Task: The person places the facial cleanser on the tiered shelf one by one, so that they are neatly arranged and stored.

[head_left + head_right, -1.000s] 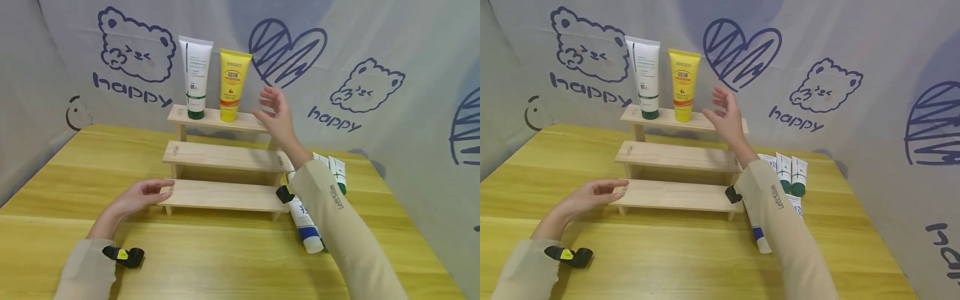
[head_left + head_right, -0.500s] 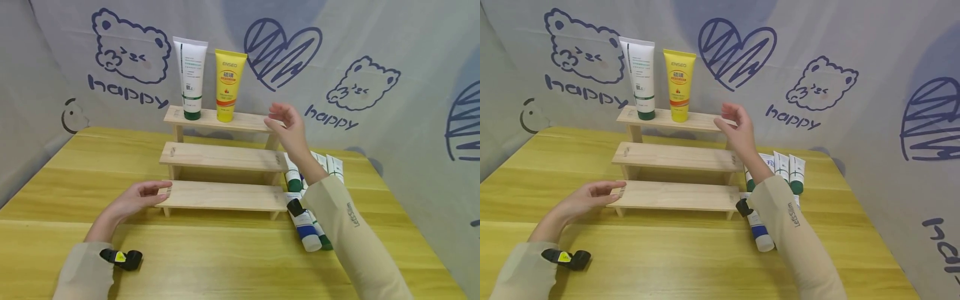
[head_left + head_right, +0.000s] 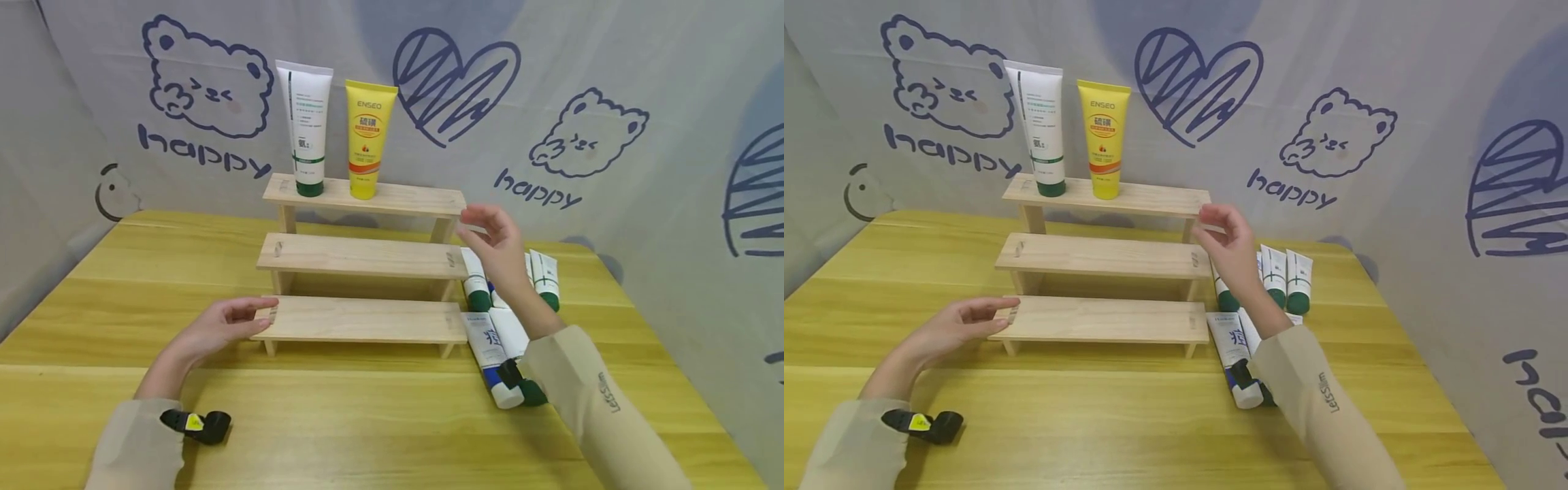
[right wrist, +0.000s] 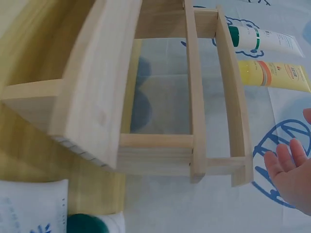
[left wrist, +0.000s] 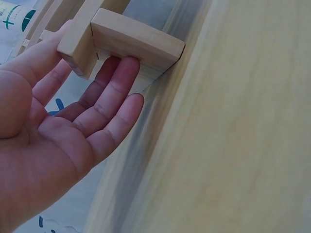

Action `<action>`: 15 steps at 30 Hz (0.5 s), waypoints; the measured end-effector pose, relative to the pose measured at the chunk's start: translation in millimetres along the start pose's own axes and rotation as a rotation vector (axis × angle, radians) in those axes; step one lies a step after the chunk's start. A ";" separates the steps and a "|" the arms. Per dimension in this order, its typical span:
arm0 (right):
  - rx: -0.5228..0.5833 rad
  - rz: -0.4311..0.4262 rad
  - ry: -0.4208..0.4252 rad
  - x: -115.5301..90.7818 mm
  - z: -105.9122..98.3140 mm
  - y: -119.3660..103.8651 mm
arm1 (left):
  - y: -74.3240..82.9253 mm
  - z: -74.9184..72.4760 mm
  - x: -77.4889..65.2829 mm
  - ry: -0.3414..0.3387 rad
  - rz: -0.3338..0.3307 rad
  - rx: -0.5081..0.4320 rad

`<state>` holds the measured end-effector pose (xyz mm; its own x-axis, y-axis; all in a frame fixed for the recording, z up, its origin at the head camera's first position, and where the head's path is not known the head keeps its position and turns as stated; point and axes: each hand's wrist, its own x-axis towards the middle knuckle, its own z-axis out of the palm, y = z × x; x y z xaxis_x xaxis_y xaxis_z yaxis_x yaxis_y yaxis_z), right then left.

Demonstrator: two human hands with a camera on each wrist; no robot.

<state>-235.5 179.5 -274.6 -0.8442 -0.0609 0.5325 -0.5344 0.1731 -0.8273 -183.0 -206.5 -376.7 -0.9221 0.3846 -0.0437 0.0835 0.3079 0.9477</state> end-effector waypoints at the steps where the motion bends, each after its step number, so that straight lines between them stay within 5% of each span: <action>1: 0.001 -0.006 0.008 -3.1 -2.2 1.1 | 0.0 -0.2 -0.1 -0.001 0.000 0.000; 15: -0.060 0.023 0.036 -37.6 -36.4 20.0 | 1.0 0.3 0.3 -0.003 0.000 0.006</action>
<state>-212.9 221.1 -304.7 -0.8534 -0.0210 0.5208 -0.5107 0.2331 -0.8276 -183.0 -205.9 -375.8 -0.9210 0.3870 -0.0441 0.0863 0.3132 0.9458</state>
